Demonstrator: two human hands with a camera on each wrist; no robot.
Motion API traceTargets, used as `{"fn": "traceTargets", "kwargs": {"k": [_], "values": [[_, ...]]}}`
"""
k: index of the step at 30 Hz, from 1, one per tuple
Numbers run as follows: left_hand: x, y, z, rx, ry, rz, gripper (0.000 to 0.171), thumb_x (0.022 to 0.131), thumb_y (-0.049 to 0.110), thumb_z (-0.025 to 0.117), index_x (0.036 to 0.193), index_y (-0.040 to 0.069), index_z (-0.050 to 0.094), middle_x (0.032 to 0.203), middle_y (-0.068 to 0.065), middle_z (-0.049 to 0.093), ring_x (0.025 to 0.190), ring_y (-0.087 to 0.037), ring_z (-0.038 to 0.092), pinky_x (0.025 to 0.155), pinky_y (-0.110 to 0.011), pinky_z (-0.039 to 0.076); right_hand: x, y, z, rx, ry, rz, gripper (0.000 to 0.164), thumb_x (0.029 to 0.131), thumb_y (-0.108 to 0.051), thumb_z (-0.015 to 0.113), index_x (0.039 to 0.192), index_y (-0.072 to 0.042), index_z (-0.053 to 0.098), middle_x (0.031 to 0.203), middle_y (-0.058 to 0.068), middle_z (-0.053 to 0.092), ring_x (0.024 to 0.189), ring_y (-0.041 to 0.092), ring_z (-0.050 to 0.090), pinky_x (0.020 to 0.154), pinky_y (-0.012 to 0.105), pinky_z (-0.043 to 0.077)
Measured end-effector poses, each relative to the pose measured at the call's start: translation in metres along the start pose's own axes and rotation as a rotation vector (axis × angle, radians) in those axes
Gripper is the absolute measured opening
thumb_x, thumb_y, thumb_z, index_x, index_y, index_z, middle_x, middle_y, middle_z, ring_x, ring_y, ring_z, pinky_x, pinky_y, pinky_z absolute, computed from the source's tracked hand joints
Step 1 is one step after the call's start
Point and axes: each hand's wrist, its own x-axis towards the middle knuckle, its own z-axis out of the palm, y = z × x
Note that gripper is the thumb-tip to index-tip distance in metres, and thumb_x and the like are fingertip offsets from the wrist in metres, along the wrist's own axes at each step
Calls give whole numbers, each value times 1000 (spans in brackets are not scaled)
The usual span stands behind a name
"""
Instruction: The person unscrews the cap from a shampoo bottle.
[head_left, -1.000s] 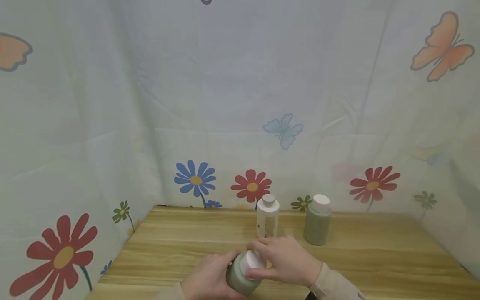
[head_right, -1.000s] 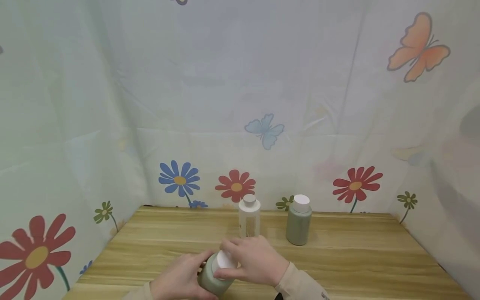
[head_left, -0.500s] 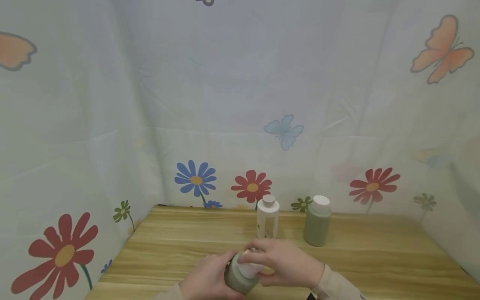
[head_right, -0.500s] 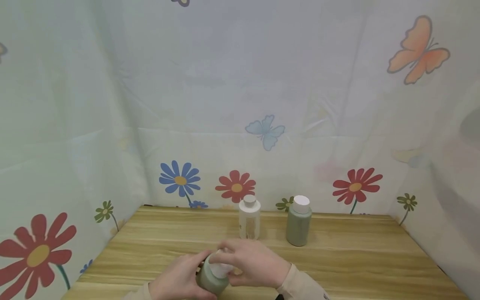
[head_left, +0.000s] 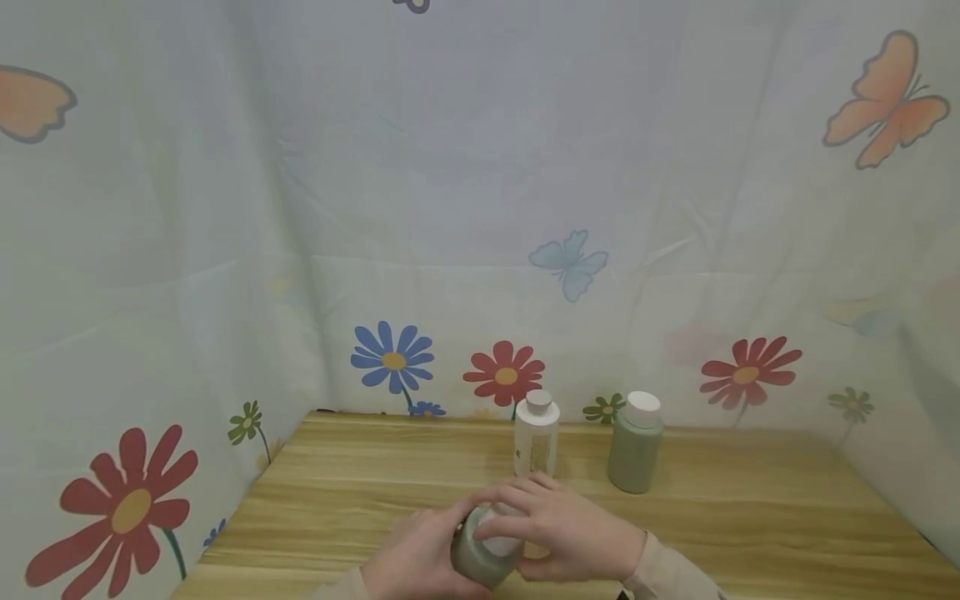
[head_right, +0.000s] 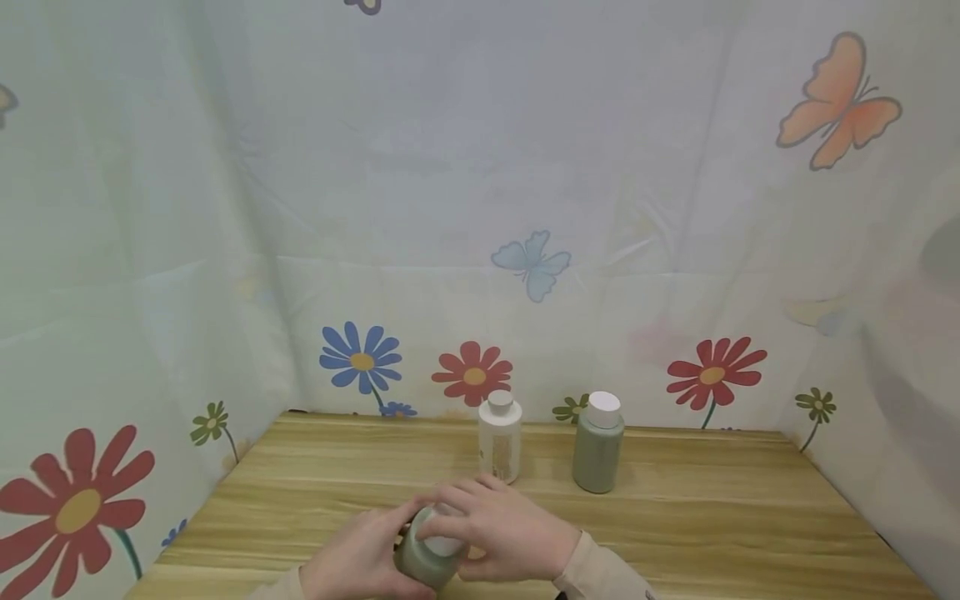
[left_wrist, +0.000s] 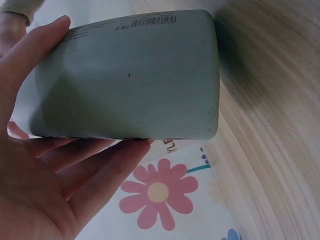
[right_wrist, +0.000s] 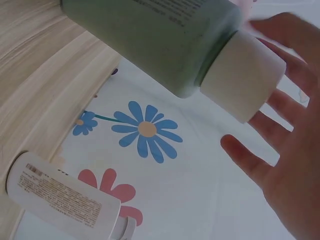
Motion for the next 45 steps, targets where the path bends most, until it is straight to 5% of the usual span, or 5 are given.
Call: {"fn": "traceTargets", "kwargs": {"k": [6,13,22,32,45], "values": [[0,1,1,9,15,5,72,67,52,82,125,21,53,103,10,67,81,1,59,67,-22,49,6,-1,5,-112,7,242,50,93,-60,47,131,-28,55,122,-10,63,112,9,58,91,37,47],[1,2,3,-6,6,-16,65,66,51,83,119,26,55,101,14,67,80,1,59,67,-23,50,8,-2,6,-124,-62,338,40,93,-61,48,102,-26,62,90,-14,68,77,0,59,69,24,45],[1,5,2,-9,7,-19,65,67,51,83,120,25,55,103,13,66,82,0,59,69,-23,50,5,-3,-7,-78,-61,265,32,90,-48,61,114,-27,63,95,-14,65,83,0,58,74,23,46],[-4,1,0,-10,49,5,68,66,51,83,121,21,55,105,10,67,84,1,59,70,-23,49,-1,1,-18,-43,58,90,49,75,-26,81,118,-23,59,111,-10,63,95,8,61,79,25,51],[-39,-26,-23,-29,172,-41,74,68,52,82,127,19,52,116,4,66,98,-11,64,76,-28,51,14,14,21,372,104,75,44,90,-24,69,130,-17,54,123,-4,57,110,11,56,93,29,50]]}}
